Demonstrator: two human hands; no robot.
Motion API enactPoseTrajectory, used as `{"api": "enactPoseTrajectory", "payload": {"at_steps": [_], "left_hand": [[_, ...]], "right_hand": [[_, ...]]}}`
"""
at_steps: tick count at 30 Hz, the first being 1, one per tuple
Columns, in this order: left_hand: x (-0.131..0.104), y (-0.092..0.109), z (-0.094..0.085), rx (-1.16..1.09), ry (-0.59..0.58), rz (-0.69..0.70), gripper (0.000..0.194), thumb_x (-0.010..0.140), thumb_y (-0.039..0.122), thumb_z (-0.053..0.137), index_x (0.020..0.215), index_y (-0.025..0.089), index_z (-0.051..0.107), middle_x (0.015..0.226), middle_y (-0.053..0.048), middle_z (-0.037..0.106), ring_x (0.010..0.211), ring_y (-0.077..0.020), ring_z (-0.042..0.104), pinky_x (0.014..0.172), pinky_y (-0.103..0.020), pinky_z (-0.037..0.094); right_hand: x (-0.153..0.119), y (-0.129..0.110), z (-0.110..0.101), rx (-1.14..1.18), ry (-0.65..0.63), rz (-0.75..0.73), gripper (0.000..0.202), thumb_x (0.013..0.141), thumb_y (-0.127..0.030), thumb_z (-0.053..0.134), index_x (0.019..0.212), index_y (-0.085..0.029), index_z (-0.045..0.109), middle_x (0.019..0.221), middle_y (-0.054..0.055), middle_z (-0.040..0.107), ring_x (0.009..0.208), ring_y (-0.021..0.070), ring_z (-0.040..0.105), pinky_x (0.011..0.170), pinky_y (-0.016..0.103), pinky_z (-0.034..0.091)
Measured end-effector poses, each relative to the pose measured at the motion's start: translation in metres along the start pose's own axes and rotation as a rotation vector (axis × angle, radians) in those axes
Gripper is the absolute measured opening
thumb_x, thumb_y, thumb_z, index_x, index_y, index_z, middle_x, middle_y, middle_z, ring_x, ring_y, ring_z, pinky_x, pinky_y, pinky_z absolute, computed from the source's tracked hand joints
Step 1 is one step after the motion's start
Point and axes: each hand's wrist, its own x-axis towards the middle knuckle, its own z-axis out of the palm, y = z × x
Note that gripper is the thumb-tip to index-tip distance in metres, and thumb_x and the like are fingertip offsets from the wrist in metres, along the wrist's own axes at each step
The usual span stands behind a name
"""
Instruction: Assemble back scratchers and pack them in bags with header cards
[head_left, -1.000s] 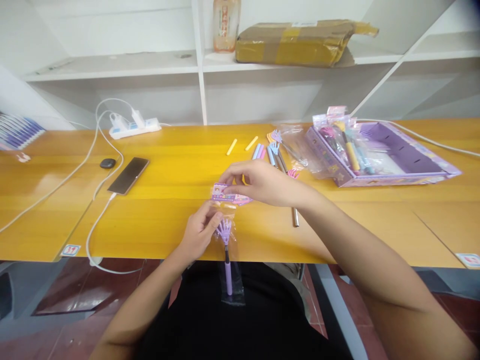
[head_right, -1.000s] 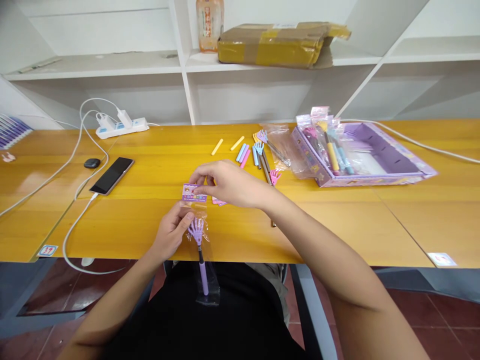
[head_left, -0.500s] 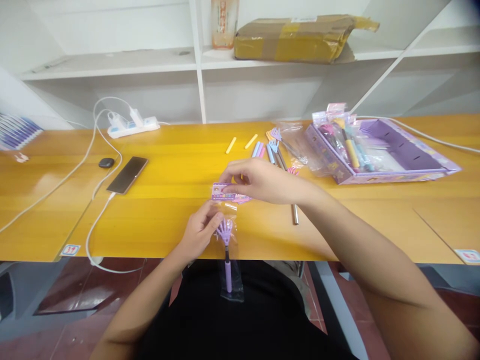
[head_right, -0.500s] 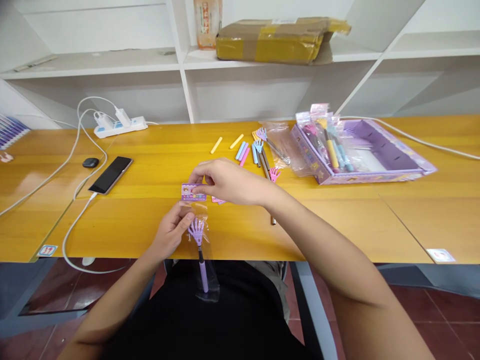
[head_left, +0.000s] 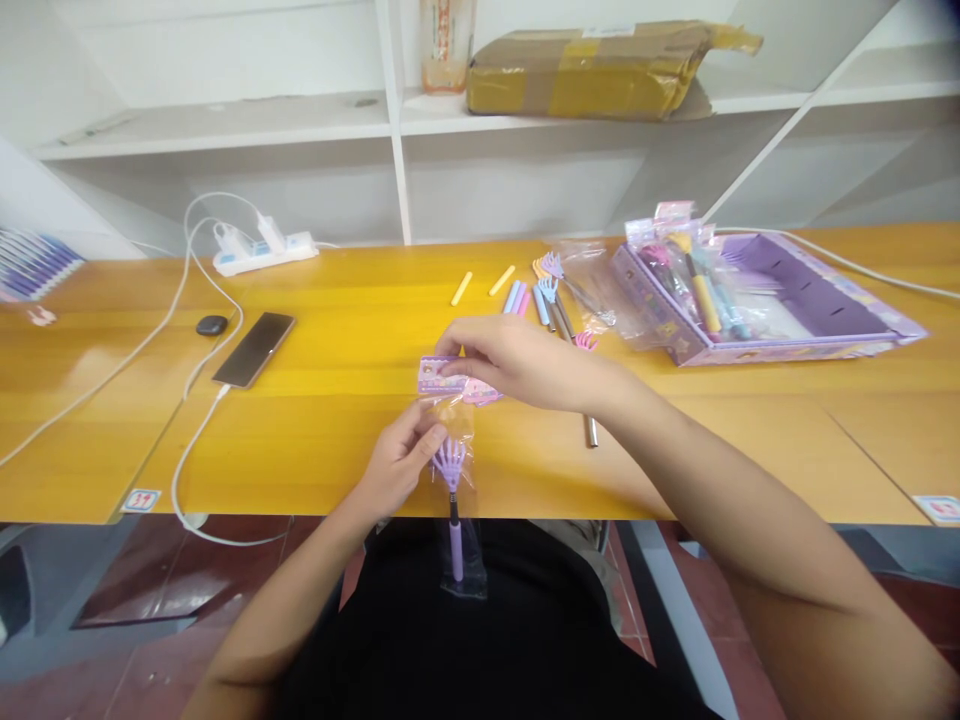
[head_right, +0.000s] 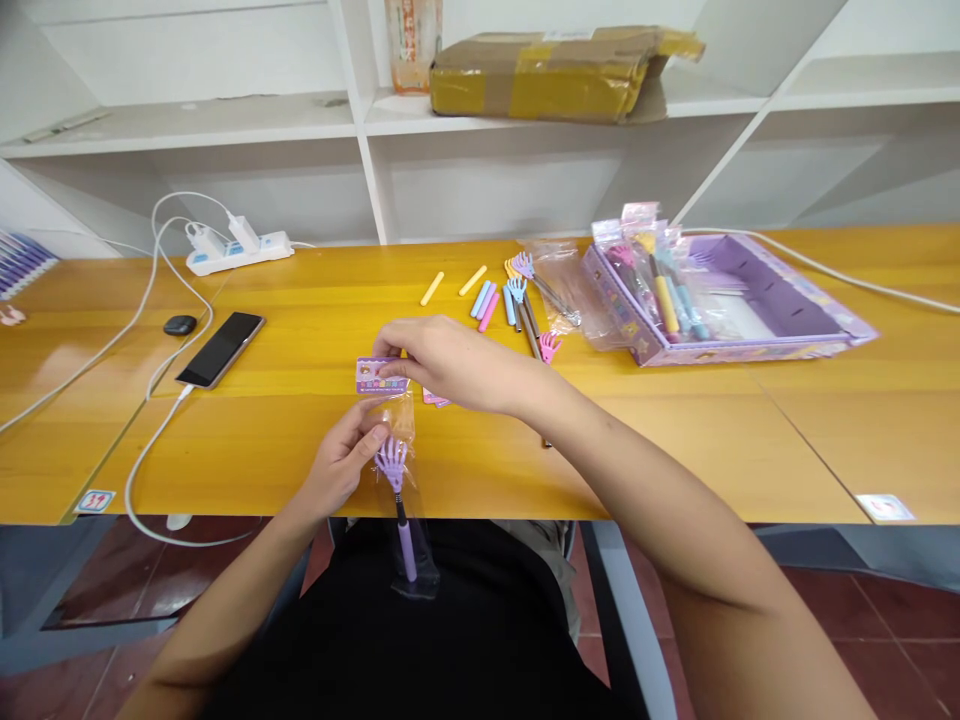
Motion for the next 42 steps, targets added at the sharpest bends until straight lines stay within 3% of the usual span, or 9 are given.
{"api": "enactPoseTrajectory", "payload": {"at_steps": [14,28,34,42], "left_hand": [[0.0005,-0.0013,-0.0006,0.04,0.004,0.024,0.05,0.106,0.057,0.063,0.139,0.021,0.068,0.094,-0.002,0.069,0.08,-0.0168,0.061,0.075,-0.027,0.051],[-0.0005,0.0017,0.0001,0.049,-0.023,0.016,0.049,0.107,0.058,0.06,0.138,0.02,0.068,0.089,-0.002,0.069,0.077,-0.0171,0.062,0.074,-0.028,0.051],[0.0001,0.0004,0.0,0.086,-0.019,0.003,0.049,0.107,0.058,0.061,0.136,0.018,0.069,0.094,-0.003,0.069,0.081,-0.0172,0.061,0.076,-0.028,0.051],[0.0003,-0.0023,-0.0008,0.107,-0.039,0.016,0.049,0.109,0.057,0.058,0.138,0.019,0.069,0.102,-0.005,0.073,0.089,-0.0195,0.065,0.083,-0.031,0.053]], "right_hand": [[-0.0016,-0.0024,-0.0046,0.0,-0.043,-0.03,0.015,0.106,-0.029,0.066,0.108,-0.016,0.073,0.098,0.006,0.073,0.084,0.0171,0.06,0.076,0.031,0.04],[-0.0039,0.0027,-0.0017,0.068,-0.106,0.031,0.028,0.101,-0.045,0.074,0.108,-0.019,0.073,0.101,0.005,0.069,0.082,0.0162,0.056,0.074,0.031,0.04],[-0.0019,0.0027,-0.0011,0.14,-0.098,0.065,0.031,0.109,-0.042,0.058,0.101,-0.017,0.074,0.097,0.006,0.073,0.085,0.0179,0.063,0.077,0.032,0.042],[0.0003,0.0039,0.0004,0.146,-0.134,0.129,0.025,0.099,-0.042,0.073,0.091,-0.018,0.075,0.086,0.003,0.073,0.073,0.0141,0.058,0.069,0.03,0.037]]}}
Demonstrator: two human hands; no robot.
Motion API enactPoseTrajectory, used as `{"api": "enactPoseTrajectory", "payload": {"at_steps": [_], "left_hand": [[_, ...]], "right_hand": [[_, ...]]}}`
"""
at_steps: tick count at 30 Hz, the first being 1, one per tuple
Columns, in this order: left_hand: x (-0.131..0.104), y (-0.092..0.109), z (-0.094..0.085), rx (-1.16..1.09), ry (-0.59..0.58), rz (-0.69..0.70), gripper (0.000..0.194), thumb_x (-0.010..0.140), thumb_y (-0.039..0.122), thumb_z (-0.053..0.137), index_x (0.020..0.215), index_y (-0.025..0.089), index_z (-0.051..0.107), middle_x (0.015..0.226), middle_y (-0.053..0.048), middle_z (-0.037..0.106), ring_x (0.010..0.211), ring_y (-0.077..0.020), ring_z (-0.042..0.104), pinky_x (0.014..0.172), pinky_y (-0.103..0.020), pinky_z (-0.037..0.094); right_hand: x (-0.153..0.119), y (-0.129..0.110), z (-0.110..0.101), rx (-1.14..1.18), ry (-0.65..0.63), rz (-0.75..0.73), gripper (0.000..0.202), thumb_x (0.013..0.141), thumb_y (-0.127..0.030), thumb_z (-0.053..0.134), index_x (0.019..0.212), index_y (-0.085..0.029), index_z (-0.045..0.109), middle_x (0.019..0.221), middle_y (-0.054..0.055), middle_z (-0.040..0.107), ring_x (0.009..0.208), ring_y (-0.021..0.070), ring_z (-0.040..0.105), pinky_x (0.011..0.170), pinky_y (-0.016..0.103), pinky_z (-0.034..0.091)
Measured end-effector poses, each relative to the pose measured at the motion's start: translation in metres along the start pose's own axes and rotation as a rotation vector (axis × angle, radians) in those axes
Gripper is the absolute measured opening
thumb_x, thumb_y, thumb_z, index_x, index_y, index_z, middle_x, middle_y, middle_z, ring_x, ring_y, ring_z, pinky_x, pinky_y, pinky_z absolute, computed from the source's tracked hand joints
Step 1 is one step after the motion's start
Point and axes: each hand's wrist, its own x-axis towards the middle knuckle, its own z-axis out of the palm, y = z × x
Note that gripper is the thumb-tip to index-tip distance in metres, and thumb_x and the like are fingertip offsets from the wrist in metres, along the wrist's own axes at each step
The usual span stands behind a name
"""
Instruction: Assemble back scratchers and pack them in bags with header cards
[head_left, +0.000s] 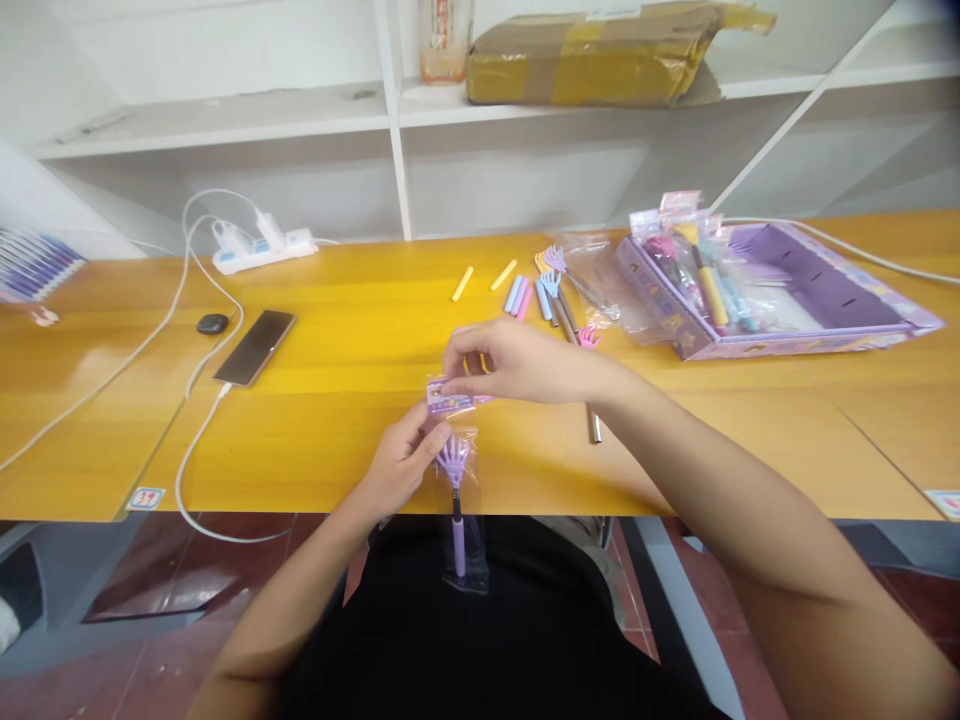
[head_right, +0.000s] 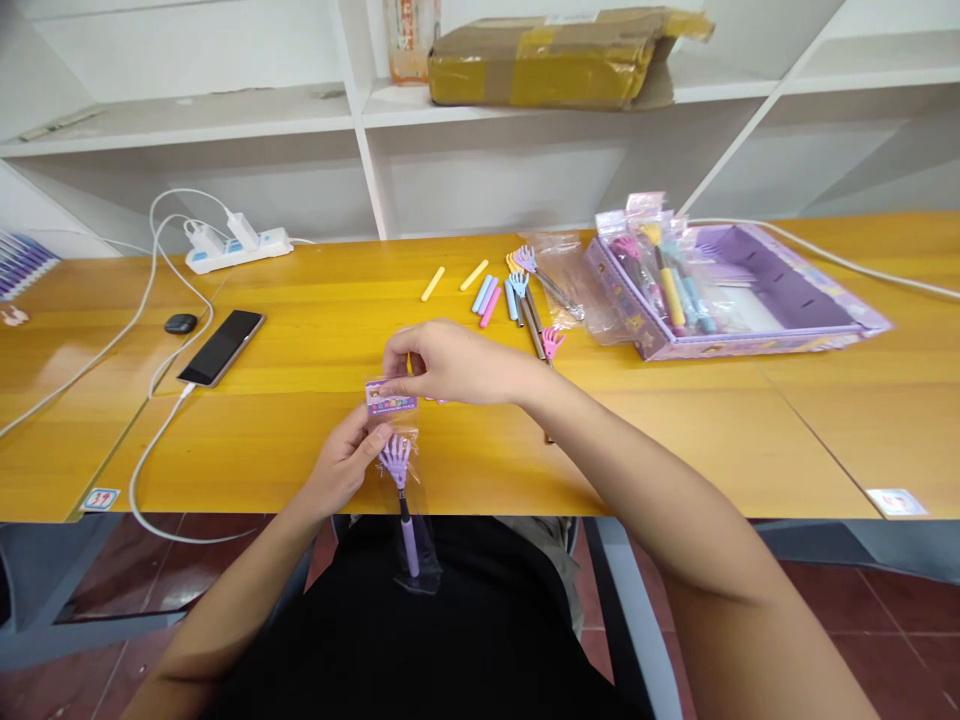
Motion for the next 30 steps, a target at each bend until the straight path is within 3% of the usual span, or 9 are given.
{"api": "enactPoseTrajectory", "payload": {"at_steps": [8,16,23,30], "left_hand": [[0.0,0.001,0.0,-0.017,0.005,-0.011,0.047,0.108,0.056,0.059,0.135,0.019,0.069,0.095,-0.005,0.072,0.094,-0.0234,0.067,0.083,-0.032,0.054],[0.0,-0.002,0.0,-0.032,0.002,-0.019,0.049,0.108,0.055,0.06,0.142,0.02,0.066,0.107,-0.007,0.076,0.094,-0.0224,0.068,0.082,-0.032,0.056],[0.0,-0.001,0.0,-0.025,0.005,0.021,0.047,0.11,0.053,0.058,0.143,0.021,0.067,0.122,-0.008,0.077,0.103,-0.0231,0.071,0.092,-0.033,0.056],[-0.001,-0.001,0.0,-0.043,-0.027,0.003,0.046,0.111,0.051,0.057,0.147,0.022,0.063,0.125,-0.009,0.076,0.101,-0.022,0.073,0.088,-0.031,0.058]], "right_hand": [[0.0,0.005,0.001,0.098,0.038,0.026,0.034,0.103,-0.05,0.064,0.091,-0.019,0.072,0.079,0.0,0.065,0.071,0.0133,0.052,0.067,0.03,0.035],[0.0,0.006,0.006,0.055,0.11,0.021,0.033,0.1,-0.049,0.069,0.088,-0.018,0.071,0.08,0.001,0.067,0.072,0.0136,0.053,0.069,0.031,0.036],[-0.002,0.012,0.009,0.092,0.08,0.0,0.033,0.099,-0.051,0.07,0.091,-0.019,0.069,0.085,0.003,0.07,0.076,0.0154,0.058,0.071,0.031,0.04],[-0.004,0.008,0.011,0.005,0.089,-0.018,0.032,0.1,-0.049,0.071,0.09,-0.02,0.065,0.087,0.003,0.07,0.076,0.0156,0.058,0.072,0.031,0.041]]}}
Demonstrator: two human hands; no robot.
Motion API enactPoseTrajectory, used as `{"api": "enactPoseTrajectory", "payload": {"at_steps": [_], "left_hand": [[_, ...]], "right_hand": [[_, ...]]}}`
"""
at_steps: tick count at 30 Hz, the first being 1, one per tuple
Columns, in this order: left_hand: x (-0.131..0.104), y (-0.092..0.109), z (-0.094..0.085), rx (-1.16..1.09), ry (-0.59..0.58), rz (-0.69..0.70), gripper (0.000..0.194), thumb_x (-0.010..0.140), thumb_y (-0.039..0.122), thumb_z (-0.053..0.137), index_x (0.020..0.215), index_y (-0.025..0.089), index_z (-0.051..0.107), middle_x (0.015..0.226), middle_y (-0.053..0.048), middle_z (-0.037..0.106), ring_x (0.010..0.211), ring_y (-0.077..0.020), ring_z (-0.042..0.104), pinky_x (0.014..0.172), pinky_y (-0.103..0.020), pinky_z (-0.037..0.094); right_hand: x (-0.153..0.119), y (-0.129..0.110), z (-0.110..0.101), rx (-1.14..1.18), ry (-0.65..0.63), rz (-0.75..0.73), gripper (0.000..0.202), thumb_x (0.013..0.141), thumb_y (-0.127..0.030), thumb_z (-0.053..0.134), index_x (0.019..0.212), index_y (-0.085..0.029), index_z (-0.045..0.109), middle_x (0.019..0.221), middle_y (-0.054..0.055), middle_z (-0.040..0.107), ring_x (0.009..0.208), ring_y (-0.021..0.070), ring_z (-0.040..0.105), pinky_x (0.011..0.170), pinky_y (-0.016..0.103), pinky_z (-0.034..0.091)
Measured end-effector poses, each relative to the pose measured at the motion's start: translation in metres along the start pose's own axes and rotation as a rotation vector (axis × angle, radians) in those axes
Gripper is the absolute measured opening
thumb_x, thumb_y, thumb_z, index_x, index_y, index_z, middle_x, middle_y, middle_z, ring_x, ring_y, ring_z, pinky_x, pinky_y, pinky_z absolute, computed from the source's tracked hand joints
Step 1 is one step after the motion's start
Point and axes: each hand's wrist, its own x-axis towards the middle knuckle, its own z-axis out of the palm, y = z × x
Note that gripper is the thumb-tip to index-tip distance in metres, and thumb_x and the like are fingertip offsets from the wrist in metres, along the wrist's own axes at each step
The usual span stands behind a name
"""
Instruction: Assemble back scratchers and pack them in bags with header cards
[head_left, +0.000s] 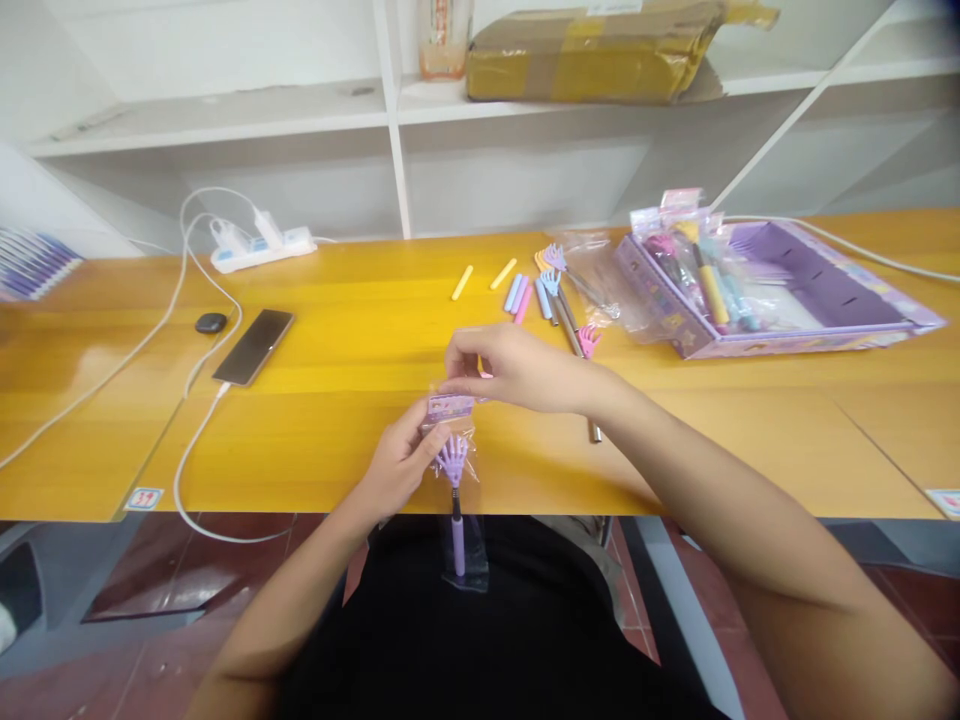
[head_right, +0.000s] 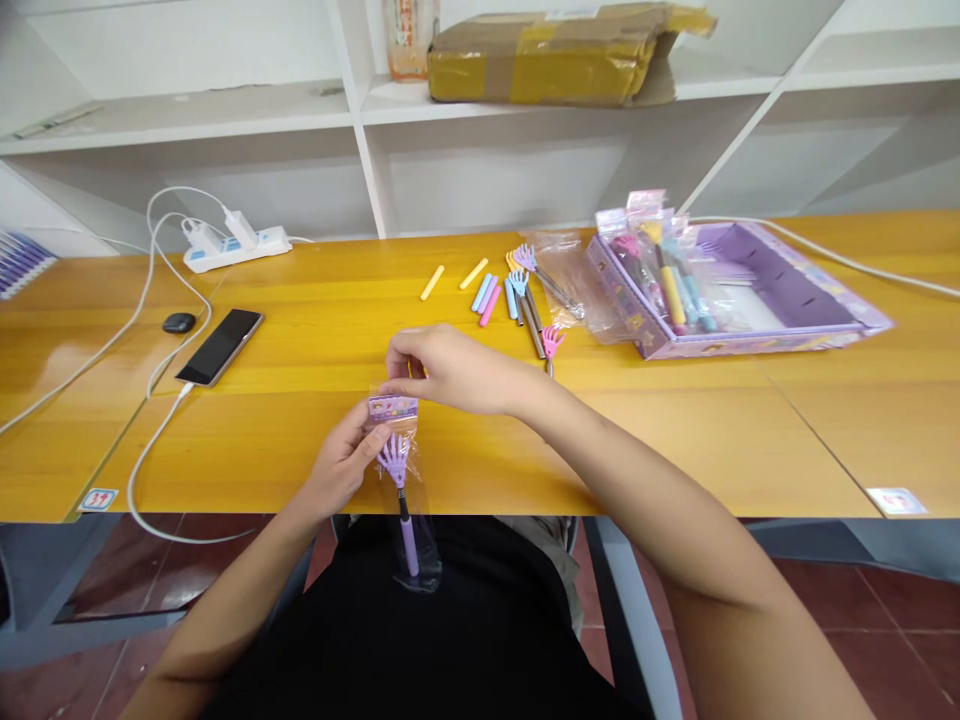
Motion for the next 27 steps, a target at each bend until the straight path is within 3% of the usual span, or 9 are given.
{"api": "enactPoseTrajectory", "payload": {"at_steps": [3,6,10,13,20,27], "left_hand": [[-0.001,-0.004,0.003,-0.013,0.044,0.049,0.055,0.11,0.045,0.06,0.159,0.024,0.049,0.134,-0.011,0.073,0.108,-0.0224,0.073,0.093,-0.033,0.058],[-0.001,-0.008,0.006,0.04,0.146,0.154,0.075,0.108,0.039,0.065,0.172,0.028,0.026,0.125,-0.01,0.073,0.099,-0.02,0.073,0.089,-0.034,0.059],[-0.002,-0.011,0.006,0.228,0.2,0.254,0.063,0.107,0.033,0.065,0.166,0.03,0.042,0.108,-0.003,0.072,0.086,-0.015,0.067,0.086,-0.031,0.057],[-0.001,-0.009,0.005,0.295,0.203,0.239,0.054,0.107,0.033,0.063,0.16,0.029,0.052,0.115,-0.005,0.073,0.087,-0.0151,0.067,0.086,-0.031,0.057],[0.001,-0.007,0.006,0.262,0.204,0.25,0.058,0.106,0.032,0.064,0.162,0.026,0.049,0.121,-0.008,0.076,0.085,-0.0162,0.071,0.081,-0.031,0.06],[0.002,-0.006,0.006,0.143,0.182,0.264,0.053,0.105,0.031,0.067,0.156,0.025,0.053,0.145,-0.014,0.069,0.103,-0.0208,0.076,0.088,-0.033,0.063]], "right_hand": [[0.0,0.0,0.001,-0.012,0.023,0.015,0.025,0.101,-0.042,0.069,0.091,-0.019,0.065,0.085,0.003,0.07,0.074,0.0149,0.059,0.072,0.031,0.042],[0.002,0.001,0.001,0.002,0.054,0.042,0.024,0.099,-0.04,0.071,0.09,-0.018,0.067,0.081,0.001,0.07,0.072,0.0141,0.059,0.07,0.03,0.042],[0.003,0.002,0.002,0.065,0.101,0.07,0.025,0.099,-0.042,0.072,0.094,-0.018,0.07,0.081,0.001,0.071,0.073,0.0146,0.062,0.071,0.031,0.044],[0.005,0.001,0.004,0.111,0.117,0.068,0.024,0.1,-0.042,0.071,0.099,-0.018,0.07,0.084,0.002,0.073,0.076,0.0155,0.065,0.073,0.032,0.046],[0.006,0.0,0.007,0.111,0.129,0.01,0.019,0.103,-0.037,0.065,0.103,-0.019,0.071,0.088,0.003,0.073,0.078,0.0156,0.064,0.073,0.031,0.046],[0.006,-0.003,0.009,0.067,0.119,-0.035,0.013,0.105,-0.027,0.062,0.106,-0.018,0.07,0.091,0.003,0.074,0.079,0.015,0.065,0.076,0.03,0.048]]}}
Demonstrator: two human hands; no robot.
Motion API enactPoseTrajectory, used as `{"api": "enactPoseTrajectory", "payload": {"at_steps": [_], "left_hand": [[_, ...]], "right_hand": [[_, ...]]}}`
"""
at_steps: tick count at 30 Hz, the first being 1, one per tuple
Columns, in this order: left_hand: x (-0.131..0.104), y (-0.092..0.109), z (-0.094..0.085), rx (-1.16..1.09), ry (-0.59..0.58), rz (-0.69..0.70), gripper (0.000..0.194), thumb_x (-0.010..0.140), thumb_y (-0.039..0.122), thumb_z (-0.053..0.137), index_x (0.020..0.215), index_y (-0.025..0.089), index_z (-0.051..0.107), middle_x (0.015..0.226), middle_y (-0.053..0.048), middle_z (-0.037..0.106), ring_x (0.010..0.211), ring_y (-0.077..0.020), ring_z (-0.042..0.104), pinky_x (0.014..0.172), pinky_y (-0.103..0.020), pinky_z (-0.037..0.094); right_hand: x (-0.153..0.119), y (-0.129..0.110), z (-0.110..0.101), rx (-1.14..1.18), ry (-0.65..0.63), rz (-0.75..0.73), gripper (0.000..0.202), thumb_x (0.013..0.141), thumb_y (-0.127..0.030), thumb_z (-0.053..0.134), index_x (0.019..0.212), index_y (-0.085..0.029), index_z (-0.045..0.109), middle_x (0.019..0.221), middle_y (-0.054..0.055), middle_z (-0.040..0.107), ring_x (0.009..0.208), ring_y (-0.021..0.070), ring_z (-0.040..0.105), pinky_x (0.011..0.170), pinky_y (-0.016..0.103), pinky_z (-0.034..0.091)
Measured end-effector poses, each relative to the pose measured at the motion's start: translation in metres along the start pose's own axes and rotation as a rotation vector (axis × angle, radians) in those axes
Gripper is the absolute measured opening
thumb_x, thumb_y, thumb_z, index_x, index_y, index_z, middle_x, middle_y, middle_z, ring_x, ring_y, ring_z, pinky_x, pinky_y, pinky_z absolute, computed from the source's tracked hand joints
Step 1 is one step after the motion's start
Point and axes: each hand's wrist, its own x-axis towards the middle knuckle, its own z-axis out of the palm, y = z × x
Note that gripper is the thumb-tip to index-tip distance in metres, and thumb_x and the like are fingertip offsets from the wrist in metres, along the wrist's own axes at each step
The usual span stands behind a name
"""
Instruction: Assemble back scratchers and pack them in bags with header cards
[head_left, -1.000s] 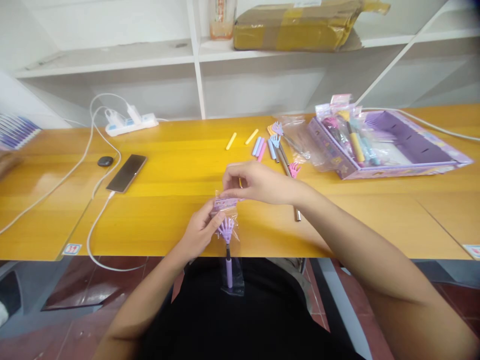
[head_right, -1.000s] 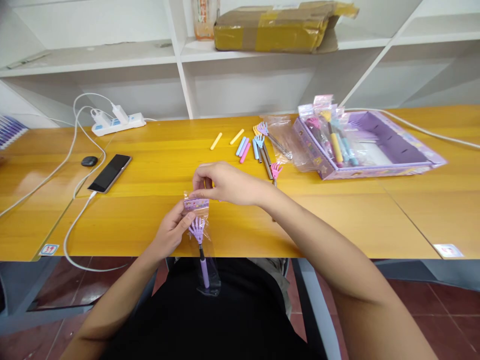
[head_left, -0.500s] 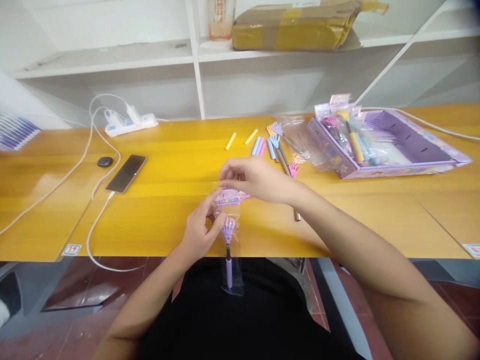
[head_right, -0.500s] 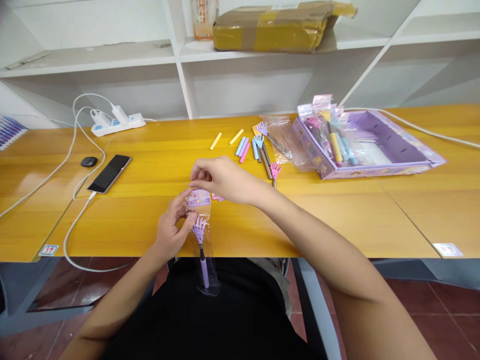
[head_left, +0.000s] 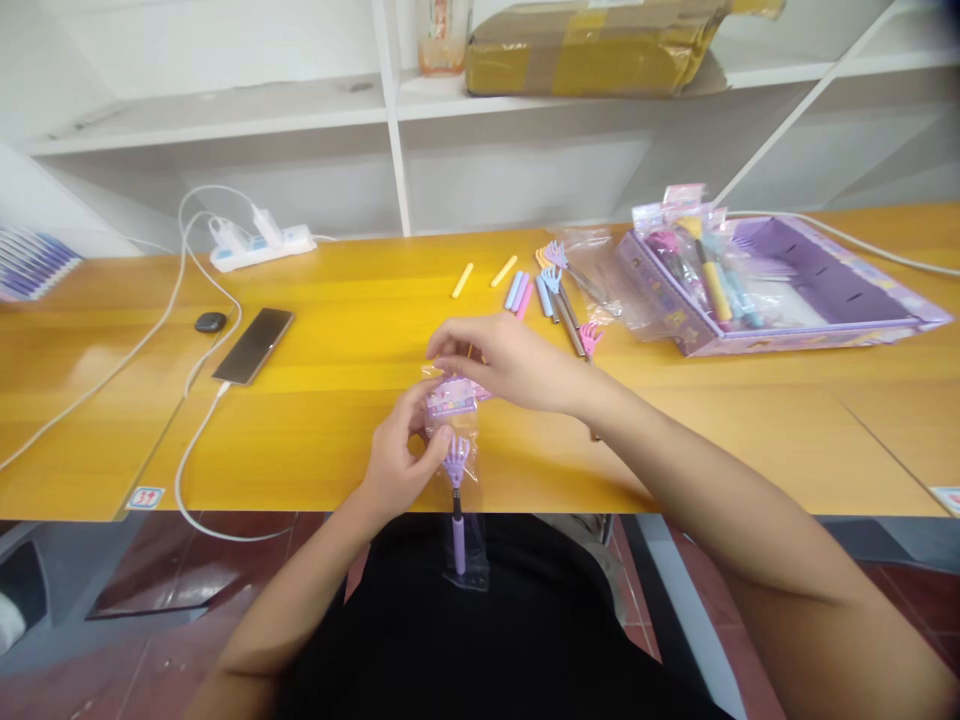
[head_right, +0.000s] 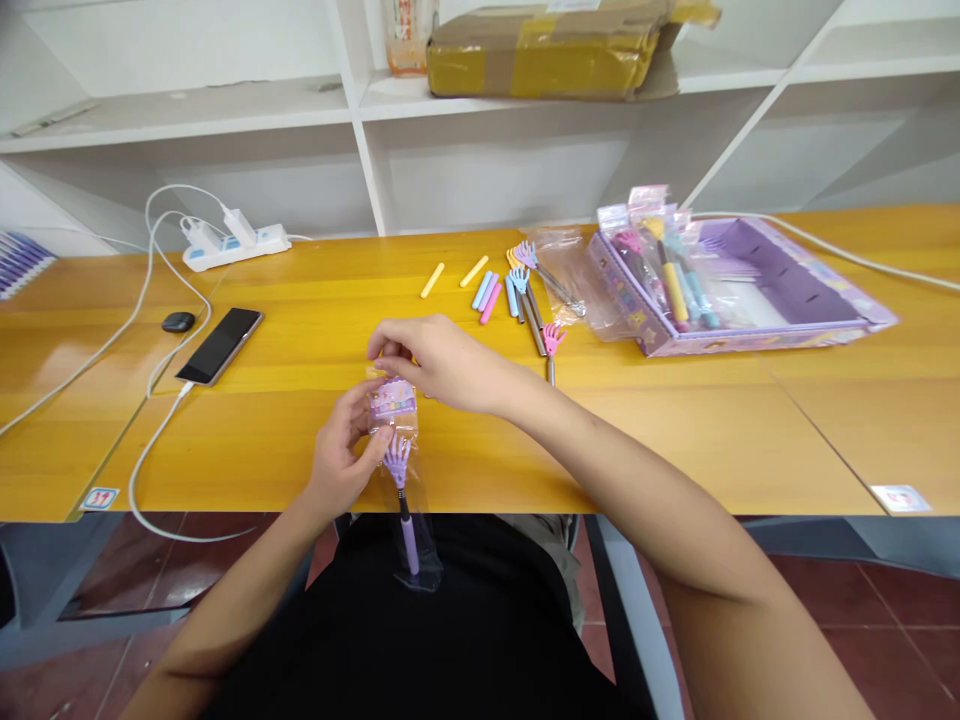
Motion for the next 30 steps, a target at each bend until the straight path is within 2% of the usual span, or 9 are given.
{"api": "enactPoseTrajectory", "payload": {"at_steps": [4,8,15,18,20,22,24,27,30], "left_hand": [[0.0,0.0,-0.001,-0.1,0.001,-0.02,0.044,0.103,0.031,0.07,0.145,0.025,0.059,0.142,-0.013,0.07,0.111,-0.0222,0.076,0.092,-0.033,0.062],[0.0,-0.001,-0.002,-0.153,-0.019,-0.03,0.049,0.102,0.032,0.072,0.148,0.025,0.058,0.143,-0.013,0.069,0.116,-0.0239,0.074,0.096,-0.035,0.061],[0.0,0.0,-0.002,-0.197,-0.052,-0.046,0.04,0.1,0.031,0.074,0.138,0.024,0.063,0.133,-0.011,0.071,0.109,-0.0215,0.074,0.095,-0.034,0.062],[0.0,0.001,0.0,-0.245,0.001,-0.088,0.062,0.1,0.03,0.075,0.156,0.029,0.05,0.13,-0.009,0.071,0.104,-0.0194,0.075,0.092,-0.033,0.063],[0.0,0.003,0.002,-0.29,0.024,-0.128,0.082,0.1,0.03,0.076,0.169,0.034,0.032,0.125,-0.007,0.071,0.099,-0.0184,0.077,0.089,-0.034,0.064],[0.0,0.003,0.003,-0.31,0.021,-0.158,0.092,0.099,0.03,0.077,0.173,0.035,0.022,0.121,-0.006,0.072,0.097,-0.0187,0.077,0.088,-0.034,0.064],[0.0,0.003,0.003,-0.308,0.016,-0.174,0.089,0.099,0.03,0.077,0.171,0.032,0.026,0.121,-0.007,0.072,0.1,-0.0198,0.078,0.089,-0.034,0.064],[0.0,0.001,0.002,-0.301,0.003,-0.176,0.074,0.099,0.031,0.078,0.162,0.027,0.041,0.125,-0.01,0.074,0.104,-0.0209,0.078,0.09,-0.033,0.063],[0.0,0.0,0.001,-0.301,-0.011,-0.168,0.059,0.1,0.034,0.078,0.151,0.025,0.051,0.131,-0.012,0.073,0.107,-0.0211,0.077,0.09,-0.033,0.062]], "right_hand": [[0.001,0.0,0.003,-0.036,0.013,-0.018,0.01,0.104,-0.024,0.062,0.105,-0.019,0.07,0.09,0.003,0.074,0.079,0.0151,0.065,0.077,0.031,0.048],[0.001,0.0,0.005,-0.046,0.007,-0.036,0.01,0.104,-0.021,0.06,0.106,-0.019,0.069,0.094,0.003,0.076,0.082,0.0153,0.067,0.078,0.03,0.049],[0.002,-0.002,0.008,-0.054,0.038,-0.031,0.007,0.102,-0.021,0.062,0.103,-0.02,0.069,0.091,0.002,0.075,0.079,0.0147,0.066,0.077,0.03,0.049],[-0.001,0.0,0.006,0.01,0.042,-0.023,0.009,0.104,-0.027,0.062,0.103,-0.02,0.069,0.091,0.001,0.075,0.079,0.0147,0.066,0.077,0.03,0.049],[-0.004,0.002,0.004,0.094,0.031,0.002,0.019,0.109,-0.036,0.058,0.104,-0.021,0.068,0.09,0.001,0.074,0.079,0.015,0.066,0.075,0.029,0.049],[-0.008,0.005,0.002,0.157,0.014,0.035,0.029,0.112,-0.043,0.052,0.102,-0.021,0.067,0.09,0.002,0.074,0.08,0.0153,0.065,0.075,0.03,0.049],[-0.013,0.006,0.001,0.158,-0.01,0.049,0.033,0.111,-0.046,0.053,0.101,-0.02,0.069,0.092,0.003,0.074,0.081,0.0157,0.065,0.075,0.03,0.049],[-0.02,0.007,0.004,0.082,-0.105,0.078,0.029,0.105,-0.046,0.065,0.103,-0.018,0.073,0.093,0.004,0.076,0.08,0.0161,0.064,0.075,0.03,0.047],[-0.025,0.007,0.01,0.034,-0.155,0.131,0.026,0.103,-0.043,0.069,0.106,-0.018,0.076,0.089,0.004,0.075,0.076,0.0153,0.062,0.073,0.029,0.043]]}}
